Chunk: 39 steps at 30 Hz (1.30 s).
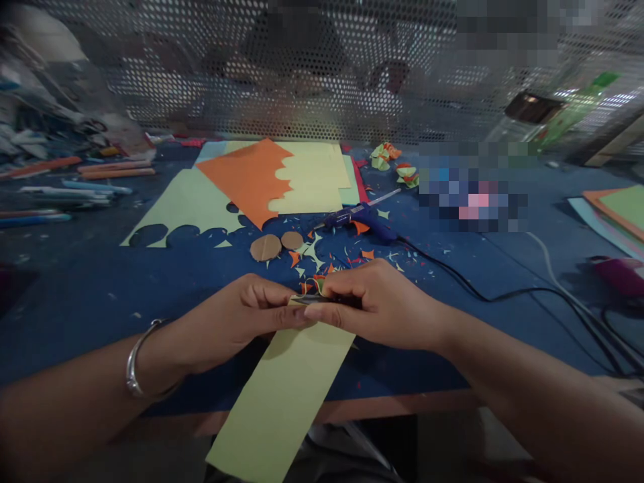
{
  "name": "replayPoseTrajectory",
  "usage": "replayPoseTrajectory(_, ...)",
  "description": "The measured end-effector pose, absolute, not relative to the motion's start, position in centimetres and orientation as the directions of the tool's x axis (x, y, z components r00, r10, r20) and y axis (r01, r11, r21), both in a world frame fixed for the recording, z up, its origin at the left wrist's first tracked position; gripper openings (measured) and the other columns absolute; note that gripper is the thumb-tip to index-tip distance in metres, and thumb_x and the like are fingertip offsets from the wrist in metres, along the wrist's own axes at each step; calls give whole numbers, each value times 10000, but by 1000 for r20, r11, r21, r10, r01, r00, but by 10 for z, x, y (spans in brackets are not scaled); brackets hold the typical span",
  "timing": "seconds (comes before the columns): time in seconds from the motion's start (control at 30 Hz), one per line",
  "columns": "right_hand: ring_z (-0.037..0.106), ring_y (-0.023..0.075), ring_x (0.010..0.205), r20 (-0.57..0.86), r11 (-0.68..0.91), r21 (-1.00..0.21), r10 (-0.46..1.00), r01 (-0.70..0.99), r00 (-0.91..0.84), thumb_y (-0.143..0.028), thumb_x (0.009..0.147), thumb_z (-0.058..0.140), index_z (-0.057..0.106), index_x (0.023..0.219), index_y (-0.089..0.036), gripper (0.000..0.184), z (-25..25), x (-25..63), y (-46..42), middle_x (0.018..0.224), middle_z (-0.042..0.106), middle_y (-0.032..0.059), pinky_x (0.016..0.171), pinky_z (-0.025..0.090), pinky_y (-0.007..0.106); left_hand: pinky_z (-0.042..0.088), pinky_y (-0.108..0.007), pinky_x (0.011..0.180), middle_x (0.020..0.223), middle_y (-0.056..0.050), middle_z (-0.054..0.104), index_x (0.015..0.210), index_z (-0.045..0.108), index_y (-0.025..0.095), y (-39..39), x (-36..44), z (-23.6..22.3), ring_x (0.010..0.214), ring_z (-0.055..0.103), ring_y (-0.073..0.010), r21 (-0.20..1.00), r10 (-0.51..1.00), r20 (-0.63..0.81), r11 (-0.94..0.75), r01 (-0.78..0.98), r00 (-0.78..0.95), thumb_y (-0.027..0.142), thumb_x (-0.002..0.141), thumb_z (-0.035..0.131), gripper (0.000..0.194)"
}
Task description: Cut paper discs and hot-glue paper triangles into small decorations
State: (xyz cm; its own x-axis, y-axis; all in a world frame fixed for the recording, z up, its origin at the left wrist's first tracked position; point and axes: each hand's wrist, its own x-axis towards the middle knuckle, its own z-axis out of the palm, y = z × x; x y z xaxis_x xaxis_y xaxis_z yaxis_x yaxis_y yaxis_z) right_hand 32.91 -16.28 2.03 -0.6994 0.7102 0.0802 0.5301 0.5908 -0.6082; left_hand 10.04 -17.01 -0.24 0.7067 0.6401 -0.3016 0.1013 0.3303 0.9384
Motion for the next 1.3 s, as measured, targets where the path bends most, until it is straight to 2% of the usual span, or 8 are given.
replayPoseTrajectory(0.43,350,26,491,117,608,-611,702,506,-703,-387,978,578,509,656,-162,399,19,328,-162,565,375,-80,464,257,173,170,-272,548,639,51,314,651,515,157,-170,100,-4,600,233,-94,930,647,-322,353,103,691,357,850,700,338)
replayPoseTrajectory(0.83,359,38,498,82,581,-604,727,546,-682,-415,987,546,536,655,-161,418,18,327,-162,563,371,-72,463,261,182,144,-295,543,620,62,279,663,475,176,-168,101,-3,579,204,-98,936,674,-337,317,155,657,425,866,686,385)
replayPoseTrajectory(1.0,352,44,498,52,552,-616,740,562,-670,-422,986,535,528,646,-161,428,19,325,-162,561,370,-70,466,263,187,181,-260,525,602,66,306,632,443,175,-170,104,-1,555,246,-82,932,678,-327,348,104,658,387,840,713,401)
replayPoseTrajectory(1.07,366,52,505,41,541,-614,749,575,-661,-445,984,528,527,646,-166,439,19,326,-161,563,390,-65,477,271,197,229,-236,517,588,64,358,632,475,171,-169,104,2,534,300,-75,927,674,-340,356,116,656,373,844,701,369)
replayPoseTrajectory(1.13,382,62,513,35,528,-602,767,599,-641,-473,980,519,538,649,-168,450,19,328,-161,567,428,-55,487,277,211,319,-223,534,620,38,500,699,586,164,-165,99,8,541,417,-84,917,642,-383,350,190,664,356,849,677,260)
replayPoseTrajectory(1.17,389,67,517,34,520,-596,778,612,-627,-486,978,513,550,655,-169,455,19,329,-160,570,447,-50,492,282,216,362,-224,551,665,16,577,761,646,162,-161,93,11,563,479,-95,911,626,-409,325,255,664,345,850,665,205)
replayPoseTrajectory(1.23,396,74,523,27,499,-594,796,631,-604,-513,975,504,575,674,-169,462,19,330,-160,573,468,-43,500,292,221,385,-220,539,664,6,625,805,703,166,-150,73,20,558,514,-106,902,672,-395,153,404,626,381,847,660,223)
replayPoseTrajectory(1.3,390,76,524,21,481,-604,806,635,-591,-527,974,500,582,681,-170,469,20,331,-159,571,462,-43,503,299,221,315,-209,468,559,21,581,771,733,171,-136,47,28,491,473,-100,814,800,-301,-67,576,518,414,832,676,257)
